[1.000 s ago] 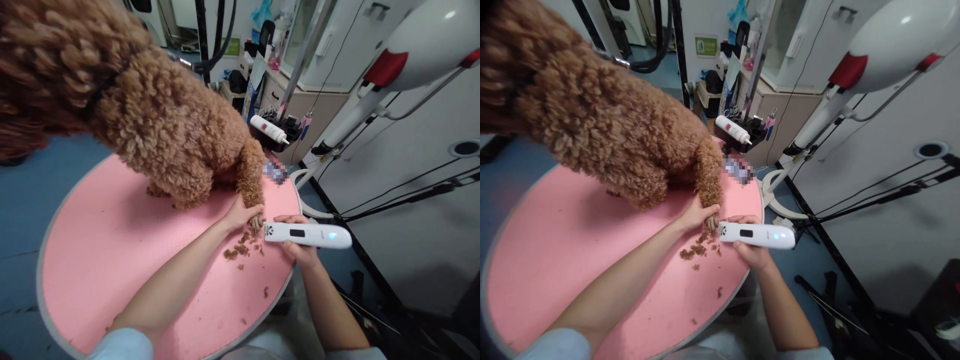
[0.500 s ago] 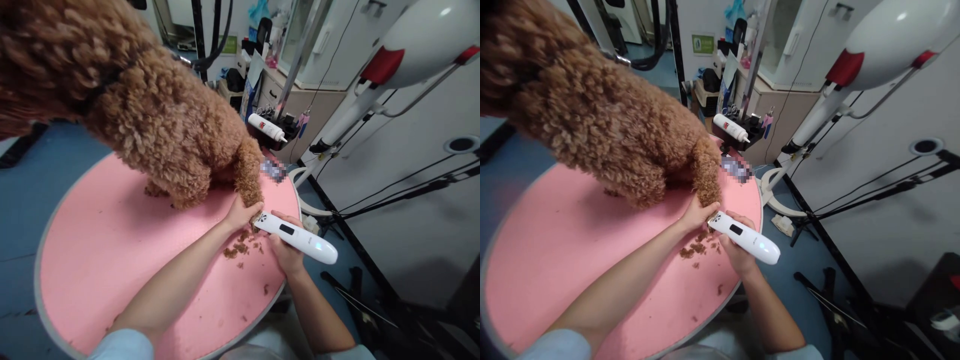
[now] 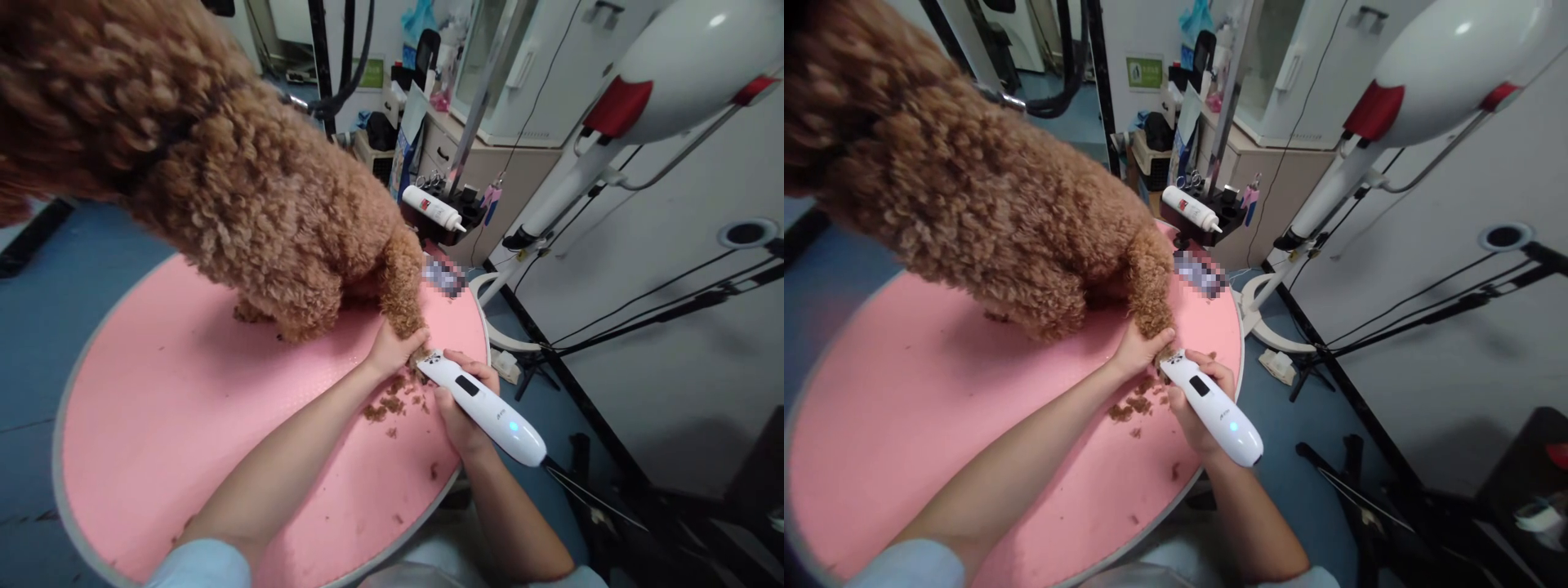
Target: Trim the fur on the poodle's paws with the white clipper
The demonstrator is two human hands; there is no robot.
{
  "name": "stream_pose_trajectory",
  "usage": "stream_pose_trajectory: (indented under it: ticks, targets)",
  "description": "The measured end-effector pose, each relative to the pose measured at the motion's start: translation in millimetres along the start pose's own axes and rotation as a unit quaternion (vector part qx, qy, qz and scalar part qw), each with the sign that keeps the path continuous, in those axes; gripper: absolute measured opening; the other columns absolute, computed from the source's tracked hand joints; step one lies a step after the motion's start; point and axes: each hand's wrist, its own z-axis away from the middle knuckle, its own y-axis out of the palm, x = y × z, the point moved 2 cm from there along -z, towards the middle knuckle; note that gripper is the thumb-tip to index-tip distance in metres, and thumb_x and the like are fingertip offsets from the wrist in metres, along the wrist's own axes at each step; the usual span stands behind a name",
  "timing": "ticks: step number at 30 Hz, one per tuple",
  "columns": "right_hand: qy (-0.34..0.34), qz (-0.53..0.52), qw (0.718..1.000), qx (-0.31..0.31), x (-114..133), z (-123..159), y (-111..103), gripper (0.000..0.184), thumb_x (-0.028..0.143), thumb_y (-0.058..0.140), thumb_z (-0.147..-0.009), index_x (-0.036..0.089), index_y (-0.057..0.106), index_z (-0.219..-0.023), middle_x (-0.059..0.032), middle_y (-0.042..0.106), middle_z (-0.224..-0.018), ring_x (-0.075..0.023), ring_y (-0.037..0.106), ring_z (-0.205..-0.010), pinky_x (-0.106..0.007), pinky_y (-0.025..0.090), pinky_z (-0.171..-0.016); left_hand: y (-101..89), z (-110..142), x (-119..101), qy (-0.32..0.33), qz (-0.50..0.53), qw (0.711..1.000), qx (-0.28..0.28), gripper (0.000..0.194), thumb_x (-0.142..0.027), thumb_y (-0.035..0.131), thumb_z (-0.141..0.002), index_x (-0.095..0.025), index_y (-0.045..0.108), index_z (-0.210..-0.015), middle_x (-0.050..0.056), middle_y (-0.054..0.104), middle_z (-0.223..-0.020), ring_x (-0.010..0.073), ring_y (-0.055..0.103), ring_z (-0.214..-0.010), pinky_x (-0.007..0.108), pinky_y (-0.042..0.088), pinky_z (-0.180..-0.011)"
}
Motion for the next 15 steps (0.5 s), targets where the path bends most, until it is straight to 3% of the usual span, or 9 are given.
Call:
stream_pose_trajectory:
  ticks: [6, 9, 15]
  targets:
    - [0.065, 0.001, 0.998, -0.023, -8.3, 3.9, -5.1, 0.044, 0.039, 0.07, -0.075, 0.023, 0.05, -0.111, -0.0112, 0.061, -0.118, -0.0228, 0.066, -0.091, -0.043, 0.054, -0.079, 0.1, 0.3, -1.1, 0.014, 0.001, 1.0, 0.002, 0.023, -0.035, 0.066, -0.073, -0.017, 0.051, -0.07, -0.001, 0.053, -0.066, 0.0125, 0.049, -0.064, 0.026, 0.042, -0.063]
    - [0.024, 0.006, 0.998, -0.054, -6.8, 7.2, -7.7, 0.033, 0.037, 0.068, -0.077, 0.024, 0.05, -0.102, -0.0073, 0.065, -0.108, -0.0218, 0.066, -0.093, -0.044, 0.053, -0.085, 0.1, 0.4, -3.1, 0.021, -0.003, 1.0, -0.012, 0.023, -0.035, 0.066, -0.071, -0.017, 0.052, -0.07, -0.001, 0.055, -0.067, 0.0127, 0.051, -0.064, 0.026, 0.043, -0.064]
    - [-0.037, 0.037, 0.999, 0.011, 1.4, 8.4, -0.7, 0.037, 0.023, 0.07, -0.073, 0.025, 0.052, -0.105, -0.0094, 0.062, -0.117, -0.0238, 0.061, -0.11, -0.043, 0.052, -0.089, 1.1, 1.3, -1.9, 0.008, -0.01, 1.0, -0.024, 0.025, -0.035, 0.069, -0.068, -0.017, 0.052, -0.069, -0.003, 0.053, -0.064, 0.0119, 0.049, -0.061, 0.024, 0.041, -0.06]
